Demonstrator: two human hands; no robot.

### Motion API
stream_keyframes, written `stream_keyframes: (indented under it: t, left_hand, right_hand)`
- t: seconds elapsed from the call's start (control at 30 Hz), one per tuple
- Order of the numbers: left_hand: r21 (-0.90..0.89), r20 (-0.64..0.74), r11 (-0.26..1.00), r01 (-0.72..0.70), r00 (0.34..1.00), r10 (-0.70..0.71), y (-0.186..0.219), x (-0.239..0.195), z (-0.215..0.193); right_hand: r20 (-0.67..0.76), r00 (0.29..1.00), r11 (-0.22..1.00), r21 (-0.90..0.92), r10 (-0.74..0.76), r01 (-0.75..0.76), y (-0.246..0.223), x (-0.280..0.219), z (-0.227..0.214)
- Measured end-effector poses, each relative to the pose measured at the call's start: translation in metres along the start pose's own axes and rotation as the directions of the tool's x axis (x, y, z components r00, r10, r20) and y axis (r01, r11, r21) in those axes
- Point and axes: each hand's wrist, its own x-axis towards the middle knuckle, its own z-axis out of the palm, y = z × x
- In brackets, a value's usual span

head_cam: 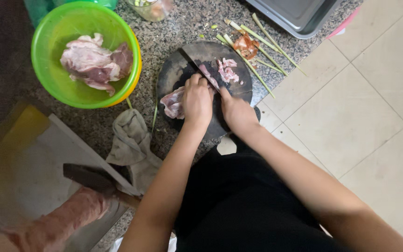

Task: The person chops green onions and shallots on a wooden cutting board, then slices raw pork into thin strips. The chopped vegetables are placed into a small container, and the sliced meat is transferred to a metal tray.

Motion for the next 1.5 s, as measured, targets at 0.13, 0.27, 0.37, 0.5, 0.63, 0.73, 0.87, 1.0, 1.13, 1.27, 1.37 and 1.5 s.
stream_keyframes:
  t: [0.13, 0.27, 0.37, 0.5, 0.63, 0.73, 0.87, 1.0, 1.13, 1.27, 1.37, 1.5]
  left_hand:
    - [-0.053, -0.009, 0.998, 0.022, 1.000, -0.022, 0.001, 0.000, 0.000]
    - [-0.087, -0.044, 0.995, 0.046, 0.998, -0.049, 0.001, -0.001, 0.002]
    - [-0.117, -0.028, 0.992, 0.050, 0.998, -0.054, 0.003, 0.001, -0.003]
    - [-0.244, 0.057, 0.965, 0.094, 0.995, -0.082, 0.002, -0.002, -0.019]
    - [-0.227, -0.010, 0.974, 0.004, 1.000, -0.007, 0.004, -0.007, -0.032]
    - [-0.084, -0.068, 0.993, -0.085, 0.995, 0.080, 0.003, -0.010, -0.036]
    - [0.033, -0.022, 0.993, -0.116, 0.993, 0.116, 0.001, -0.011, -0.035]
    - [0.062, -0.005, 0.989, -0.133, 0.991, 0.134, -0.001, -0.017, -0.033]
    - [0.056, 0.021, 0.990, -0.130, 0.991, 0.129, 0.000, -0.020, -0.030]
    - [0.083, -0.034, 0.982, -0.168, 0.985, 0.172, 0.000, -0.025, -0.028]
    - [0.047, -0.033, 0.990, -0.135, 0.990, 0.136, -0.003, -0.026, -0.026]
    - [0.026, 0.029, 0.998, -0.057, 0.998, 0.056, -0.016, -0.014, -0.023]
  right_hand:
    - [0.007, 1.000, 1.000, -0.004, -0.020, 0.020, 0.002, -0.006, -0.005]
    - [0.070, 0.998, 1.000, 0.027, 0.005, -0.007, 0.025, -0.043, -0.022]
    - [-0.046, 0.998, 0.995, 0.096, -0.034, 0.039, 0.026, -0.038, -0.028]
    - [-0.200, 0.978, 0.974, 0.203, -0.057, 0.098, 0.021, -0.026, -0.032]
    - [-0.164, 0.985, 0.985, 0.152, -0.052, 0.077, 0.019, -0.041, -0.036]
    - [-0.103, 0.992, 0.994, 0.067, -0.074, 0.082, 0.016, -0.059, -0.033]
    - [-0.005, 1.000, 0.999, 0.038, 0.018, -0.018, 0.018, -0.071, -0.029]
    - [0.006, 1.000, 0.999, 0.034, -0.001, 0.001, 0.025, -0.071, -0.024]
    - [0.027, 1.000, 0.999, 0.036, 0.000, -0.001, 0.017, -0.034, -0.008]
    - [-0.038, 0.998, 0.996, 0.072, -0.042, 0.044, -0.003, 0.016, 0.001]
    - [-0.067, 0.995, 0.993, 0.090, -0.074, 0.080, -0.004, 0.010, -0.006]
    - [0.049, 0.999, 0.998, 0.061, 0.023, -0.026, 0.016, -0.030, -0.020]
